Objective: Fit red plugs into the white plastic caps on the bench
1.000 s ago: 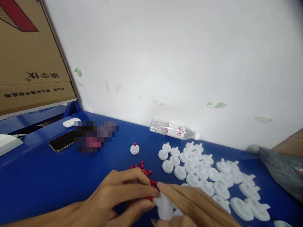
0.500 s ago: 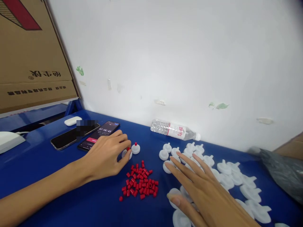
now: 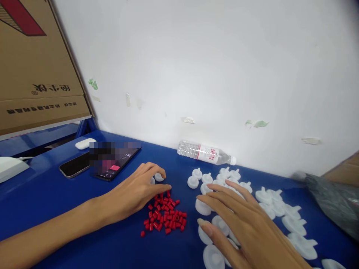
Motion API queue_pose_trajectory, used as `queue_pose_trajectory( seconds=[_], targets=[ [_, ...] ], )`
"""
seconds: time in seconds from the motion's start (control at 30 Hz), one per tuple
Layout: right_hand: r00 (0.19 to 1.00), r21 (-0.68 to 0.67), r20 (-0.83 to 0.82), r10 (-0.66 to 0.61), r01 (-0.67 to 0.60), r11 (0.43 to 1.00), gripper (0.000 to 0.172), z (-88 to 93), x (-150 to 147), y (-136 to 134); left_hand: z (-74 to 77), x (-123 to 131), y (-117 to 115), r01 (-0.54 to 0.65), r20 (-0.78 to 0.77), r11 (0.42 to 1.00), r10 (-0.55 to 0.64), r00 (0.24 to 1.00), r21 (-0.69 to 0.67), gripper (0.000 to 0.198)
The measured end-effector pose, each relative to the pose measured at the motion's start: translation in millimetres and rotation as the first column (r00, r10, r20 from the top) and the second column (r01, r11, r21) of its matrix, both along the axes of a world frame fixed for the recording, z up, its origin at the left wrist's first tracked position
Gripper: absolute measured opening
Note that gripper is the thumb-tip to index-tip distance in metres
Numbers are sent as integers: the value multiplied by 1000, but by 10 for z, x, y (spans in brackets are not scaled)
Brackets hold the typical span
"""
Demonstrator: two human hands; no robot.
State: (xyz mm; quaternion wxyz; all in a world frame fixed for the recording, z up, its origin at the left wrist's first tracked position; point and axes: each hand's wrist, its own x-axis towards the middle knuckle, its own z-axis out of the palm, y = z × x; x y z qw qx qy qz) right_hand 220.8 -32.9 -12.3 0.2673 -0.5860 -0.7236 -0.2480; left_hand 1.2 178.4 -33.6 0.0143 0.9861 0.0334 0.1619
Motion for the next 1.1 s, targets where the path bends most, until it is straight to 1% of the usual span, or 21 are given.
queue_pose_trajectory(
  seconds=[0.07, 0.13, 0.2, 0.3, 0.4, 0.47, 0.57, 0.67, 0.77, 0.83, 0.93, 1.03, 1.1],
  targets=[
    [1000, 20, -14, -6, 6, 1000, 21, -32, -8, 0, -17, 4, 7, -1, 2, 1000, 1, 1000, -21, 46],
    [1000, 13, -26, -1, 1, 1000, 17, -56, -2, -7, -28, 10, 16, -3, 24, 999, 4, 1000, -41, 41],
    [1000, -16, -24, 10, -10, 1000, 16, -61, 5, -15, -40, 21, 25, -2, 46, 998, 6, 999, -70, 35],
    [999, -12, -28, 20, -21, 1000, 15, -42, -9, -17, -57, 43, 39, -7, 67, 992, 16, 998, -127, 25],
    [999, 5, -35, 28, -28, 1000, 18, -38, -40, -10, -54, 58, 43, -12, 83, 989, 25, 996, -146, 19],
    [1000, -17, -11, 27, -27, 999, 21, -55, -47, -9, -30, 56, 25, -11, 113, 987, 29, 993, -158, 18],
    [1000, -78, 30, 9, -7, 997, 29, -89, -28, -21, 30, 42, -53, -10, 215, 968, 66, 974, -249, 15],
    [999, -108, 44, -2, 7, 994, 37, -115, 5, -38, 85, 30, -182, 0, 313, 928, 126, 941, -373, 13],
    [1000, -92, 26, 14, -12, 996, 39, -139, 20, -52, 105, 29, -319, 22, 324, 867, 162, 932, -497, 13],
    [999, -95, 24, 24, -21, 995, 41, -156, 14, -63, 102, 30, -399, 51, 300, 813, 155, 941, -580, 14],
    [999, -151, 24, 46, -42, 988, 48, -176, -18, -86, 93, 30, -498, 99, 278, 737, 124, 953, -669, 17],
    [996, -187, -51, 70, -79, 979, 56, -187, -69, -101, 97, 26, -574, 114, 260, 683, 116, 959, -722, 20],
    [994, -176, -86, 64, -79, 981, 56, -193, -100, -103, 107, 24, -615, 121, 243, 650, 102, 965, -750, 21]
  ],
)
